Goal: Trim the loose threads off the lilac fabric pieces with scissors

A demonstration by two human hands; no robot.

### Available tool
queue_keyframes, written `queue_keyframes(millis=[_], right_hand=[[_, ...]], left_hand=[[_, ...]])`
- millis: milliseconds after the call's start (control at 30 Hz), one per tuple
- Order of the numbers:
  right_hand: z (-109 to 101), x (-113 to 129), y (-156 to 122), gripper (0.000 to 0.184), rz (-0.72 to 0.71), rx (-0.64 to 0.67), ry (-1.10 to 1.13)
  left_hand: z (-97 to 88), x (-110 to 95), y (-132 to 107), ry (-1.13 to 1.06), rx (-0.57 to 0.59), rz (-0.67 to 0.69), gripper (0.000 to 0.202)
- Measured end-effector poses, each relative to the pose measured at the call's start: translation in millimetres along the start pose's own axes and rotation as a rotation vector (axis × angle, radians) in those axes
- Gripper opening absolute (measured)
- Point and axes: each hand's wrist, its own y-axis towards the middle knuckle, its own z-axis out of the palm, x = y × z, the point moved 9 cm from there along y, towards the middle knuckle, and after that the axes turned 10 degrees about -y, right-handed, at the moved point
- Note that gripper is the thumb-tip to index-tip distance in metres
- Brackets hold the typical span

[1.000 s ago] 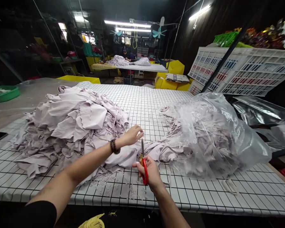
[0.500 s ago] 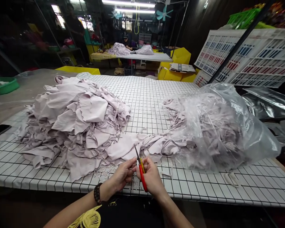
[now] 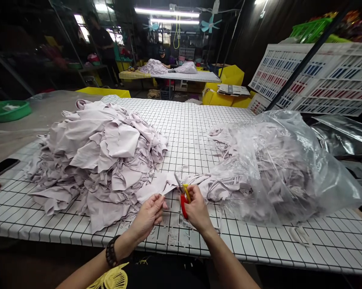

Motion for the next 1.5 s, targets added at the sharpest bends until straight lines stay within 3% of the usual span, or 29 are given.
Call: queue_keyframes(millis=[133,200,333,433,500,600,667,767,967,1500], right_hand=[[38.3,9.3,19.1,0.032,-0.093,0.144,0.05],[52.0,6.7,24.5,0.034,-0.093,0.151,0.105],[63.0,-7.3,30.2,0.035,-0.032,0.122,0.185],[68.8,-16.1,30.2,0.037,0.024,0.196,0.204],[65.3,-17.5,29.0,0.038,0.049,0.227,0.201],[39.0,-9.5,26.7,0.037,0.035,0.145,0.077],[20.5,-0.6,21.7,0.035,0.029,0.12,-0.124],[8.4,10.1,10.2,0.039,0.027,0.21,-0.494],[10.7,18.0,-2.1,0.044,0.012,0.263,-0.806],[17.9,28.5,0.5,0.032,-0.111,0.158,-0.91]], left_hand=[[-6.8,-14.5,1.4,0.118,-0.002,0.064,0.035],[-15.8,-24.6,3.5,0.208,-0.046,0.154,0.034],[-25.7,-47.2,2.9,0.353,-0.11,0.369,0.03],[-19.4,-42.3,8.2,0.297,-0.016,0.334,0.028],[-13.9,-34.7,13.0,0.217,0.061,0.288,0.026],[-13.3,-31.0,18.6,0.126,0.095,0.295,0.026],[-16.1,-32.2,21.1,0.115,0.082,0.313,0.026],[-17.0,-35.3,22.6,0.177,0.068,0.321,0.024],[-12.8,-35.0,22.2,0.307,0.083,0.337,0.019],[-18.1,-27.1,21.3,0.321,0.074,0.286,0.022]])
